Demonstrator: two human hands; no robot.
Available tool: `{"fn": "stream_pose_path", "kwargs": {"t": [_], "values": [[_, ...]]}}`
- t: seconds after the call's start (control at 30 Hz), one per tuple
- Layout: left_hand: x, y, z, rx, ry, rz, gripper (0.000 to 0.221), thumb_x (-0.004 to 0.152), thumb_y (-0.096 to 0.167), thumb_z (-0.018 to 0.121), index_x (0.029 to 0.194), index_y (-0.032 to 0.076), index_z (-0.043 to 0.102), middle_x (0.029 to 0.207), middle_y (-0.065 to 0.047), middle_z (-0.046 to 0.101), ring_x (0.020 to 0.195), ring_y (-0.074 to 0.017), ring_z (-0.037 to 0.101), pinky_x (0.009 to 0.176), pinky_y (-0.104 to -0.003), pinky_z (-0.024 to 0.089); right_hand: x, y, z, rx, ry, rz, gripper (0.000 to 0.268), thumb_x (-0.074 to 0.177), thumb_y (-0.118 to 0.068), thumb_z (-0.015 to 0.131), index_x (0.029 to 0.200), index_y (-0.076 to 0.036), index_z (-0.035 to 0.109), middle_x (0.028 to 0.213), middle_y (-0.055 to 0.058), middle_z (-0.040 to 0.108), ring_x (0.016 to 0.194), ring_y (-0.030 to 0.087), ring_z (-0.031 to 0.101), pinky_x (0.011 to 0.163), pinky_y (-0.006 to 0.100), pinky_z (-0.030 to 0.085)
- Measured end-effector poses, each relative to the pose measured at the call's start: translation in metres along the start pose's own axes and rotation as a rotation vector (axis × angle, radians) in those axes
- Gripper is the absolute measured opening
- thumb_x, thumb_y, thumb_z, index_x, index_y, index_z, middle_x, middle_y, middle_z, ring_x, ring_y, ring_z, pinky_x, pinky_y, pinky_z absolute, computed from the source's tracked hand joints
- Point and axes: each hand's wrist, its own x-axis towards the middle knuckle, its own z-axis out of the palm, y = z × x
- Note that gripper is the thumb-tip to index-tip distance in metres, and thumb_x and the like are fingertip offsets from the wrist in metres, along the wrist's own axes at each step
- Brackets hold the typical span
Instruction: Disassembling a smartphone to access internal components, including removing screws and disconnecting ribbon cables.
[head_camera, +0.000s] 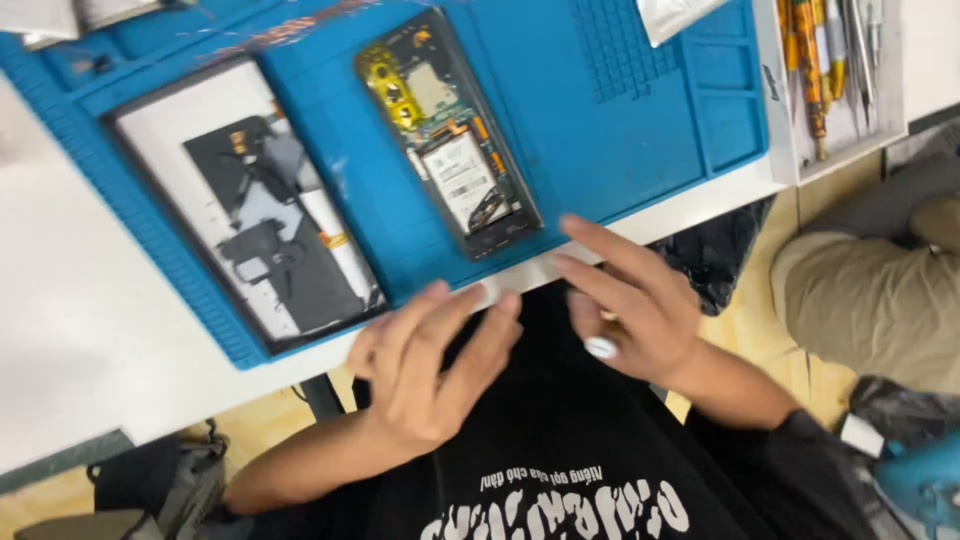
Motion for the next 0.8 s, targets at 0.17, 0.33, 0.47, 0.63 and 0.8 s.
{"fn": "stream_pose_path", "kwargs": {"t": [0.17,0.33,0.47,0.63,0.8], "values": [[-0.023,0.028,0.008,-0.686,-0.111,-0.211,0.047,0.093,0.044,0.087,0.119,0.006,0.074,0.108,-0.009,0.065,0.099,-0.0279,0.067,0.091,-0.043,0.054,-0.017,-0.049,0.023,0.861,0.457,0.436,0.032,0.126,-0.038,0.042,0.116,-0.012,0.059,0.110,0.020,0.067,0.032,0.011,0.030,0.037,0.026,0.024],[-0.042,0.029,0.014,-0.725,-0.277,-0.054,0.028,0.111,0.039,0.065,0.113,0.012,0.074,0.104,-0.003,0.068,0.085,-0.0231,0.067,0.073,-0.037,0.043,-0.007,-0.061,0.021,1.175,0.471,0.557,0.031,0.119,-0.056,0.043,0.112,-0.026,0.046,0.098,0.007,0.047,0.047,0.013,0.041,0.026,0.023,0.040],[-0.047,0.015,-0.001,-0.813,-0.176,-0.086,0.017,0.113,0.026,0.069,0.113,0.010,0.075,0.107,-0.003,0.071,0.087,-0.0212,0.069,0.078,-0.035,0.049,-0.004,-0.063,0.035,1.289,0.436,0.417,0.034,0.119,-0.057,0.040,0.114,-0.025,0.049,0.101,0.005,0.060,0.062,0.013,0.056,0.035,0.023,0.054],[-0.055,-0.008,-0.025,-0.860,0.038,-0.300,0.008,0.107,0.015,0.077,0.111,0.007,0.078,0.101,-0.004,0.075,0.090,-0.0189,0.073,0.082,-0.035,0.052,0.022,-0.063,0.020,0.774,-0.153,0.300,0.024,0.103,-0.022,0.066,0.122,-0.012,0.056,0.119,0.021,0.065,0.110,0.029,0.075,0.103,0.038,0.064],[-0.068,-0.024,-0.034,-0.701,0.092,-0.277,0.014,0.102,0.018,0.084,0.111,0.008,0.079,0.102,-0.002,0.077,0.087,-0.0163,0.072,0.079,-0.031,0.049,0.034,-0.059,0.035,0.840,-0.231,0.227,0.007,0.105,-0.008,0.065,0.111,-0.005,0.066,0.107,0.016,0.077,0.102,0.029,0.079,0.096,0.038,0.070]]}}
